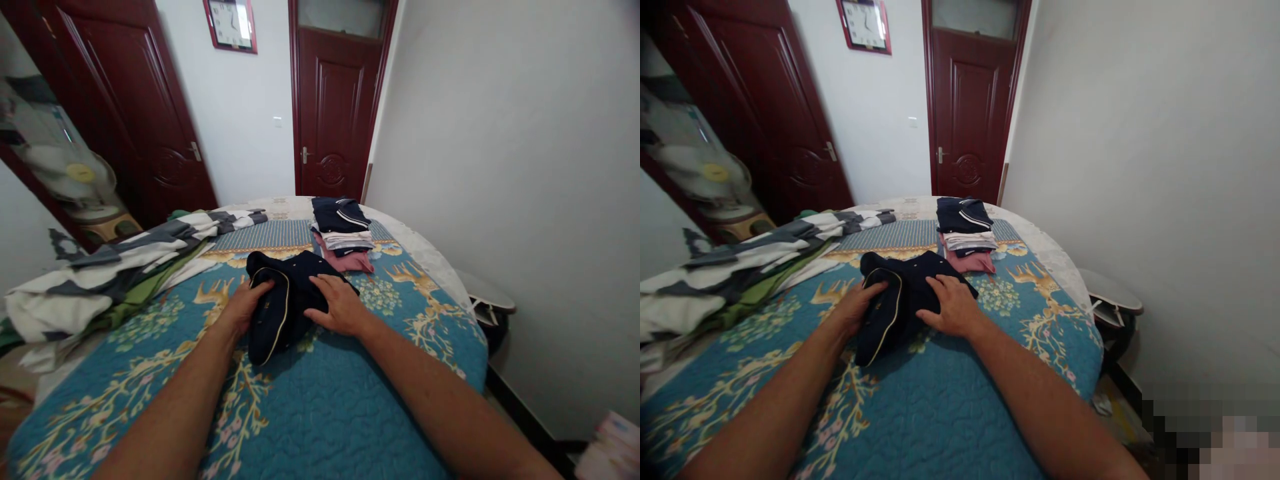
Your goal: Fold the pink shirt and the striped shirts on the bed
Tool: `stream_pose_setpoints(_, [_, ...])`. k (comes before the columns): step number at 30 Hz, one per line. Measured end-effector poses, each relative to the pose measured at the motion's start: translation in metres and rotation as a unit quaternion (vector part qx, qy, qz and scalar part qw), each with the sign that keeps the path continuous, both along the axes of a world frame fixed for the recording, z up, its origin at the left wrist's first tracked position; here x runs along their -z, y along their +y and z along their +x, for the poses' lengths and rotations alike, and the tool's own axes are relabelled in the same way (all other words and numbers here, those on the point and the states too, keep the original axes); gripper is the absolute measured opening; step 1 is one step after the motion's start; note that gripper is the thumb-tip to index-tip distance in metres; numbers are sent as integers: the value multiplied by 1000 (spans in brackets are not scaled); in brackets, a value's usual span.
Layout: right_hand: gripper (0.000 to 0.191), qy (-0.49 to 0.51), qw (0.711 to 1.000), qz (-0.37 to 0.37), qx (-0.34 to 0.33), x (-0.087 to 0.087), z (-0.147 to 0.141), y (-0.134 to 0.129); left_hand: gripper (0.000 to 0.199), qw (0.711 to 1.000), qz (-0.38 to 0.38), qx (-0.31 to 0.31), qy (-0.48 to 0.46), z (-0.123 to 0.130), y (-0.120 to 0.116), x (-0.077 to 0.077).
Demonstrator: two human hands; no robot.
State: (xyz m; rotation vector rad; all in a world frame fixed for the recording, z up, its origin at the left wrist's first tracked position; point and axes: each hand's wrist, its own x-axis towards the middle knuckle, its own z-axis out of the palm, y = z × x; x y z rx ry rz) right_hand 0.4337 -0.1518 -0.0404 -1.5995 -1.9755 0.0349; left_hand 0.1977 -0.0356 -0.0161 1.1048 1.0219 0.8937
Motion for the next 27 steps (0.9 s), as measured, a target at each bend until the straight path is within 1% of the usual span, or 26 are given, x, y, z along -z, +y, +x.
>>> stream_pose_setpoints(2, [83,-16,1000,-3,-20,1,-13,-3,42,998,-44,26,-27,2,-2,1])
stream_pose_setpoints(3, [80,-23,999,-3,-30,1,-19,-4,39,997,-58,32,-37,3,-3,2])
stream_pose_setpoints(6, [59,-19,999,0,-39,-1,-30,-4,29,994,-85,33,-57,2,0,3])
stream_pose_setpoints(9, [40,0,999,-17,-31,-5,-26,-2,27,993,-98,9,-59,-2,5,1])
stream_pose_setpoints(11, [31,19,999,-39,-5,-8,-18,0,29,993,-95,-11,-68,-5,8,-1])
stream_pose_setpoints(12, [28,43,998,-46,16,-10,-13,2,29,993,-92,-19,-75,-5,9,-3])
stream_pose_setpoints(14, [27,126,989,-41,66,-13,-2,5,30,992,-86,-31,-90,-6,10,-7])
stream_pose_setpoints(16, [27,230,967,-28,104,-16,9,8,30,990,-82,-35,-105,-7,10,-10])
stream_pose_setpoints(18, [23,322,940,-34,110,-18,18,10,30,990,-79,-35,-115,-8,10,-14])
stream_pose_setpoints(20, [20,368,926,-64,61,-19,24,9,31,990,-78,-34,-113,-11,10,-15])
stream_pose_setpoints(22, [21,349,932,-96,-21,-18,26,5,33,991,-82,-32,-102,-15,12,-15])
stream_pose_setpoints(24, [26,268,952,-111,-98,-16,23,1,34,992,-87,-32,-89,-20,16,-13])
stream_pose_setpoints(25, [29,215,963,-107,-123,-14,20,-1,33,992,-88,-36,-85,-22,18,-11])
stream_pose_setpoints(27, [34,107,981,-83,-141,-10,12,-3,33,991,-91,-45,-90,-25,22,-8])
